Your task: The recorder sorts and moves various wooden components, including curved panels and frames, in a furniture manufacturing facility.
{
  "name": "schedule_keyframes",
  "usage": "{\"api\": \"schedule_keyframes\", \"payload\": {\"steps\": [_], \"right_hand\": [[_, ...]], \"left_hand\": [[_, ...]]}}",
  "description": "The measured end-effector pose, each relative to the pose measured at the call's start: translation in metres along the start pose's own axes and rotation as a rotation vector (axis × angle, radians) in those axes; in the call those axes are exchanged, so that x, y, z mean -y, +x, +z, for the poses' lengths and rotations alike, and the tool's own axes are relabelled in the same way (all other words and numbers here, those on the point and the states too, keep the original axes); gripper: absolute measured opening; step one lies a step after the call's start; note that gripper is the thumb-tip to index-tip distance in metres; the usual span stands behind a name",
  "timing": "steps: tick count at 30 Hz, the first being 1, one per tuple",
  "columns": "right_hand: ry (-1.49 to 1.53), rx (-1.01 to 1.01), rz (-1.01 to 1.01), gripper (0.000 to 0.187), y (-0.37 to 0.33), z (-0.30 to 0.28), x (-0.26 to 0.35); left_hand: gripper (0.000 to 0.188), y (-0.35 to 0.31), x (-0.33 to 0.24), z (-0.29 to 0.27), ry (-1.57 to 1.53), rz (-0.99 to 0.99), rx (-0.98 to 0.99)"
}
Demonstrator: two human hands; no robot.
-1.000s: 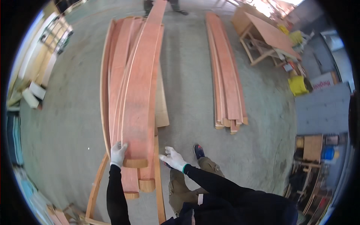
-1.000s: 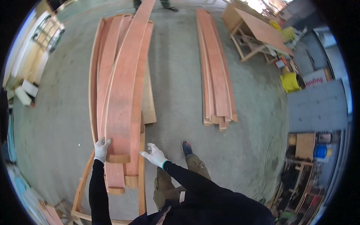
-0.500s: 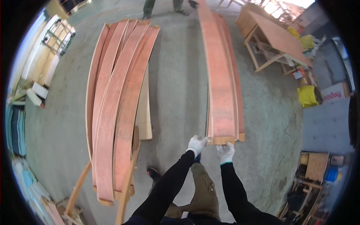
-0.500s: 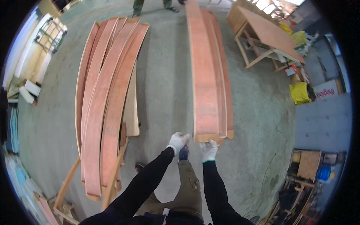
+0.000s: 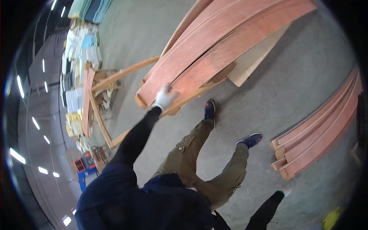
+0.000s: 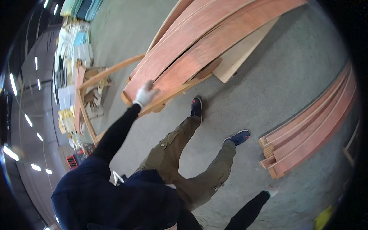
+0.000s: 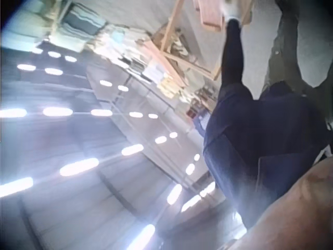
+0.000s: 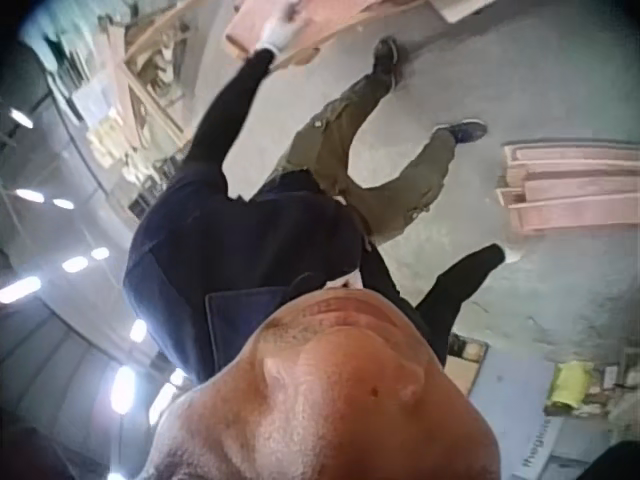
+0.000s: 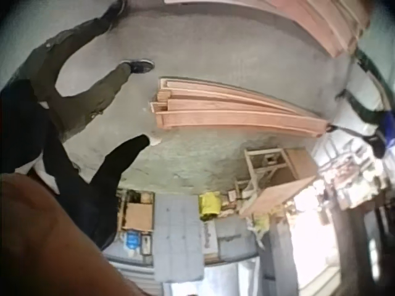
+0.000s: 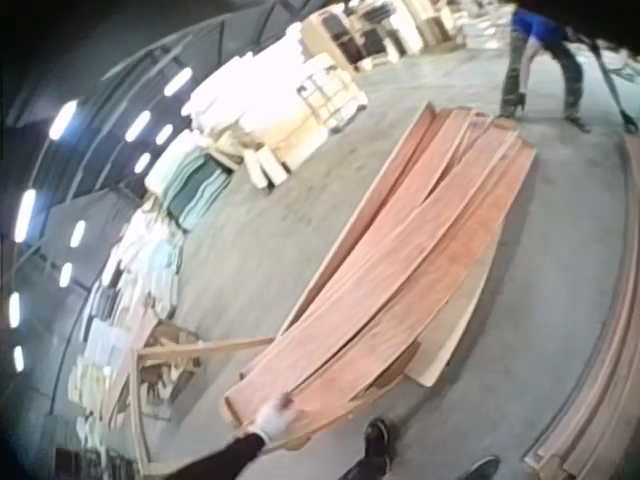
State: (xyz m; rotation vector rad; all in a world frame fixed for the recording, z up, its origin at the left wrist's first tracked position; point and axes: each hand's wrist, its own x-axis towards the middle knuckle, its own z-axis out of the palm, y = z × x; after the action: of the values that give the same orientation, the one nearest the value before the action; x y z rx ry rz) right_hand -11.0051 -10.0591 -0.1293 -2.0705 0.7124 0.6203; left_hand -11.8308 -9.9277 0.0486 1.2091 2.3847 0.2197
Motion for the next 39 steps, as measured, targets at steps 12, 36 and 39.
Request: {"api": "schedule_keyframes", "payload": {"steps": [12, 36, 39], "right_hand": [[-0.429, 1.408, 0.003, 0.047, -0.476, 0.205, -0.241], [-0.023, 1.463, 0.202, 0.075, -0.678, 0.210, -0.251], [-0.248, 1.092, -0.169, 0.071, -0.593, 0.160, -0.171]], "left_hand": [[0.095, 0.049, 0.308, -0.074, -0.883, -1.122, -0.380], [0.062, -0.036, -0.027, -0.107, -1.114, -0.445, -0.203], [0.065, -0.105, -0.106, -0.041, -1.205, -0.580, 0.052]]}}
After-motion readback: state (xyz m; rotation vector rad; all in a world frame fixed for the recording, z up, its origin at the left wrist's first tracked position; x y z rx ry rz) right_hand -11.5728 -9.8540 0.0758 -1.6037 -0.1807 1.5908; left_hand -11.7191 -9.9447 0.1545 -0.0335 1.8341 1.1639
